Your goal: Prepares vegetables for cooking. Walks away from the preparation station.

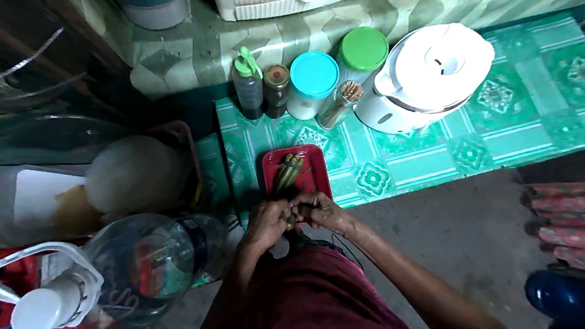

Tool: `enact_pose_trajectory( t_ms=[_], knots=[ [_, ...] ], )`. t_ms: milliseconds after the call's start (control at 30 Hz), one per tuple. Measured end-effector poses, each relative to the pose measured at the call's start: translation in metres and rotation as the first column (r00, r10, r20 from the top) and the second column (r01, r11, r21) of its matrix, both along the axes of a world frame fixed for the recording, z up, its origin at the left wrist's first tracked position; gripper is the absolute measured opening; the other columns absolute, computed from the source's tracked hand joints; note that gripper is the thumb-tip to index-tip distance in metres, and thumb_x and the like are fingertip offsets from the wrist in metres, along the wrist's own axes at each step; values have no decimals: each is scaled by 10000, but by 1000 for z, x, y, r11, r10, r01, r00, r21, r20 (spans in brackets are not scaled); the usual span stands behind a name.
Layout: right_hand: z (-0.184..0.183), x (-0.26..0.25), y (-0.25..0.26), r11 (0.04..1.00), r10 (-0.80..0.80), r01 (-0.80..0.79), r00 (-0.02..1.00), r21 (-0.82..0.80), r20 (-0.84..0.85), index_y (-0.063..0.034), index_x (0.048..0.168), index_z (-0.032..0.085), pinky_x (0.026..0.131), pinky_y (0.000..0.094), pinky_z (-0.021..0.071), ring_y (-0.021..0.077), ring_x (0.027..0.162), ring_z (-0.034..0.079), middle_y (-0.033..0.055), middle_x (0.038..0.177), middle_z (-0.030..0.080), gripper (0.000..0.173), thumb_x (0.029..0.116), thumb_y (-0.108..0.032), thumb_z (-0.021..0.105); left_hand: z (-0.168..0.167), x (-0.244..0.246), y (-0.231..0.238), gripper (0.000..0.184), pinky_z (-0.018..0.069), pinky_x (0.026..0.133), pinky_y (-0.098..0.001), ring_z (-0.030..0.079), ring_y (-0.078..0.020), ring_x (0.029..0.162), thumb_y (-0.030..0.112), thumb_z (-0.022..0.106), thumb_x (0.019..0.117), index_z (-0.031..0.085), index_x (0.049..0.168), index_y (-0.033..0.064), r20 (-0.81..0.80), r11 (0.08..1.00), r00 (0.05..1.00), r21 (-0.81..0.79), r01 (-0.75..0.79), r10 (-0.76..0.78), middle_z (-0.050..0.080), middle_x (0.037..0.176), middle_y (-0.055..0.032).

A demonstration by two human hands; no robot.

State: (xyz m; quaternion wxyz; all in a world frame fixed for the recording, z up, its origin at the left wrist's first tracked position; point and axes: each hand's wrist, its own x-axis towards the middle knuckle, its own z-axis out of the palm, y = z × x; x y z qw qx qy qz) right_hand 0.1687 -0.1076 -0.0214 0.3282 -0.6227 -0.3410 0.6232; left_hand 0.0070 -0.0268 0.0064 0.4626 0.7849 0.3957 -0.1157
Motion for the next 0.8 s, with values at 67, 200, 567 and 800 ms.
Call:
enact_pose_trajectory(
  t_ms=[67,200,567,800],
  knots=[
    [-3,-5,-3,997,-72,73,997,-21,26,24,995,668,447,159,369,23,496,462,12,692,584,115,1013,3,557,-3,-2,-1,178,527,816,-577,671,-381,905,95,546,1051,687,1042,-14,-2,999,999,1,-49,49,684,933,-217],
    [3,-12,-1,989,-146,147,989,-32,31,10,914,644,430,159,334,15,458,411,-2,630,537,146,1023,-27,555,-3,-1,-8,157,519,915,-554,656,-384,1044,35,577,1013,713,1019,-43,51,992,996,96,-81,76,681,1089,-226],
    [-17,-16,-13,978,-112,116,993,174,-35,51,1001,691,459,141,351,-10,508,433,-1,699,587,188,1016,29,505,6,-5,-5,158,543,796,-571,676,-409,893,23,538,1027,679,1068,-36,98,993,995,109,-45,34,683,959,-250],
    [-16,-10,-10,975,-110,100,993,200,37,30,916,661,478,163,368,18,507,433,7,658,544,187,1028,-22,521,-10,1,1,208,544,714,-448,651,-298,774,91,603,1032,632,1200,-29,192,959,940,-87,-269,281,682,948,-219]
  ],
)
